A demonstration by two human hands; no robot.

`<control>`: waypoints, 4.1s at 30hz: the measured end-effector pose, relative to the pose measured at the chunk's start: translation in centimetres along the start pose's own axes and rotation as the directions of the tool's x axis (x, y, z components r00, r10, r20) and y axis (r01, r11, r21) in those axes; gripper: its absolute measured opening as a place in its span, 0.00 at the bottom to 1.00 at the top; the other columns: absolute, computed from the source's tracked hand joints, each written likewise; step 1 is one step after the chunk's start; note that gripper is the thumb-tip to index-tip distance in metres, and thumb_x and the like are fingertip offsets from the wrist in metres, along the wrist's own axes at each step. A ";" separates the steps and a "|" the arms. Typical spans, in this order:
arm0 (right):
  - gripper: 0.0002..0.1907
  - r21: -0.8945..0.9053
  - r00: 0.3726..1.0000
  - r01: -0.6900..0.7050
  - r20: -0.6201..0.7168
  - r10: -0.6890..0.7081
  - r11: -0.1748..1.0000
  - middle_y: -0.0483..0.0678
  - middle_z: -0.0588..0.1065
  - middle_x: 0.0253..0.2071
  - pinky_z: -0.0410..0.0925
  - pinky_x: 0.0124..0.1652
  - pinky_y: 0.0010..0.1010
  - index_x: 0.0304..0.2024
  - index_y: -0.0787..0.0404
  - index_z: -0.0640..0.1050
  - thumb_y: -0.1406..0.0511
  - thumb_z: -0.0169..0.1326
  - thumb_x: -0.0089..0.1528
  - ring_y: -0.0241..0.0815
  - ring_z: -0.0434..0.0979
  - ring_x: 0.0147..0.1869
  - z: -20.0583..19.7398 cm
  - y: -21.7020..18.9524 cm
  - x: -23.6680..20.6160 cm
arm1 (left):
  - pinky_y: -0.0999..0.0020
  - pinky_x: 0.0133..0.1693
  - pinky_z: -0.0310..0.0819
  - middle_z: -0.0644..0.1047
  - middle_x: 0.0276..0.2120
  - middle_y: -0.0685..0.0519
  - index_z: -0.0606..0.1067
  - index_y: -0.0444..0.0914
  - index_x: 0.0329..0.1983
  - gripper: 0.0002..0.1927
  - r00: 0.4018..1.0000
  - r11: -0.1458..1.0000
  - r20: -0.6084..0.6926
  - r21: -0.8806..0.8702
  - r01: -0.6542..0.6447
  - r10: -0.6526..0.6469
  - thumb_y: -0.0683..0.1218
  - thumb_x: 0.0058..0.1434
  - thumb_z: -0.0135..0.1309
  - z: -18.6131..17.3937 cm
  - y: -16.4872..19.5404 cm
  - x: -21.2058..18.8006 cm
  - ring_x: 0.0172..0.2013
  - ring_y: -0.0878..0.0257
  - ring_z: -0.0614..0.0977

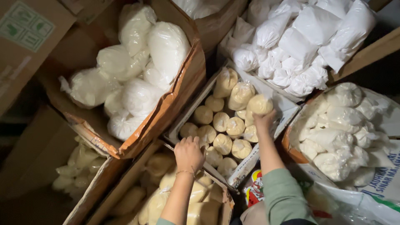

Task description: The person repeatedly picks up individually wrapped beige items from one cardboard box and places them into an adjacent box. The hands handle the items one at a time, occasionally adjusting their position within the boxes.

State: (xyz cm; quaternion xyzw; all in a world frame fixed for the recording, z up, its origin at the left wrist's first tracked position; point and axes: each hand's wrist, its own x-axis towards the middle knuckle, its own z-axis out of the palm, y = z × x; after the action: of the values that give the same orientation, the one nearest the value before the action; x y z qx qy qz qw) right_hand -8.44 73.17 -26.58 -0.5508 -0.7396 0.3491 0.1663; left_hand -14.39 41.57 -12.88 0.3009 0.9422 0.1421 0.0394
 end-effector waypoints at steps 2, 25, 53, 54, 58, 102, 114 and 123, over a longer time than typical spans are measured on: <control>0.50 0.094 0.997 -0.054 -0.050 0.059 0.994 0.66 0.68 0.61 0.67 0.57 0.48 0.66 0.64 0.57 0.62 0.71 0.49 0.66 0.73 0.61 1.3 0.3 0.4 | 0.55 0.40 0.72 0.78 0.33 0.49 0.77 0.41 0.35 0.15 1.000 1.000 -0.004 -0.001 -0.005 0.005 0.53 0.49 0.62 -0.1 0.2 0.0 0.40 0.52 0.80; 0.56 -0.006 0.955 0.281 -0.098 -0.281 0.960 0.70 0.64 0.66 0.61 0.65 0.48 0.72 0.72 0.52 0.65 0.68 0.49 0.70 0.67 0.68 1.2 -0.4 -1.1 | 0.54 0.43 0.70 0.78 0.36 0.49 0.77 0.40 0.39 0.16 0.993 0.998 -0.114 -0.053 -0.026 0.020 0.52 0.51 0.62 -0.8 0.5 -0.1 0.41 0.51 0.78; 0.23 0.405 0.254 0.615 0.711 -0.656 0.676 0.54 0.70 0.58 0.75 0.45 0.34 0.58 0.60 0.71 0.66 0.59 0.60 0.47 0.82 0.47 -0.9 -11.5 -31.3 | 0.53 0.54 0.70 0.72 0.55 0.38 0.60 0.38 0.70 0.61 0.778 0.736 0.050 -0.293 0.610 -0.626 0.55 0.33 0.78 3.2 -12.4 -24.4 0.53 0.40 0.74; 0.23 0.400 0.242 0.632 0.712 -0.659 0.664 0.55 0.71 0.57 0.74 0.45 0.35 0.57 0.60 0.71 0.66 0.59 0.60 0.47 0.82 0.46 -0.7 -10.9 -31.3 | 0.53 0.54 0.70 0.72 0.54 0.38 0.59 0.38 0.70 0.61 0.750 0.710 0.053 -0.287 0.644 -0.659 0.55 0.34 0.77 3.7 -12.1 -24.8 0.52 0.40 0.74; 0.23 0.477 0.166 0.622 0.695 -0.699 0.622 0.58 0.70 0.55 0.75 0.46 0.35 0.56 0.61 0.72 0.65 0.60 0.59 0.50 0.80 0.48 0.7 -9.4 -31.5 | 0.52 0.55 0.70 0.74 0.51 0.39 0.60 0.39 0.70 0.56 0.713 0.693 -0.018 -0.256 0.674 -0.700 0.54 0.39 0.75 5.3 -11.9 -25.2 0.51 0.41 0.75; 0.26 -0.163 0.595 0.804 0.240 -0.767 0.572 0.55 0.73 0.53 0.70 0.55 0.46 0.52 0.58 0.74 0.65 0.67 0.52 0.59 0.75 0.58 -18.6 -6.9 -2.5 | 0.55 0.44 0.74 0.75 0.45 0.46 0.71 0.39 0.57 0.24 0.993 0.995 0.118 -0.097 -0.008 0.019 0.47 0.56 0.56 1.6 1.0 -2.5 0.44 0.49 0.80; 0.38 -0.666 0.738 0.650 0.440 -0.511 0.366 0.57 0.70 0.52 0.65 0.52 0.58 0.56 0.56 0.71 0.53 0.71 0.47 0.61 0.73 0.56 -10.3 0.0 2.4 | 0.54 0.46 0.76 0.74 0.57 0.45 0.76 0.43 0.52 0.22 0.934 0.985 0.322 -0.133 -0.113 0.151 0.48 0.51 0.60 2.3 1.2 -0.7 0.47 0.49 0.81; 0.15 -0.771 0.737 0.575 0.342 -0.583 0.273 0.53 0.73 0.48 0.64 0.53 0.63 0.50 0.53 0.74 0.60 0.56 0.62 0.55 0.76 0.53 -8.2 -0.3 2.2 | 0.55 0.45 0.76 0.79 0.45 0.49 0.76 0.43 0.51 0.19 0.958 0.989 0.270 -0.134 -0.063 0.098 0.50 0.56 0.59 0.1 2.1 -1.3 0.47 0.51 0.81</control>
State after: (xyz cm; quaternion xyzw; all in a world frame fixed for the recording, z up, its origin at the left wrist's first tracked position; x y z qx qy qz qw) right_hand -4.21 77.94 -20.98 -0.2528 -0.9573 -0.1403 -0.0024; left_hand -12.12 42.46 -12.43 0.3530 0.9038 0.1583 0.1829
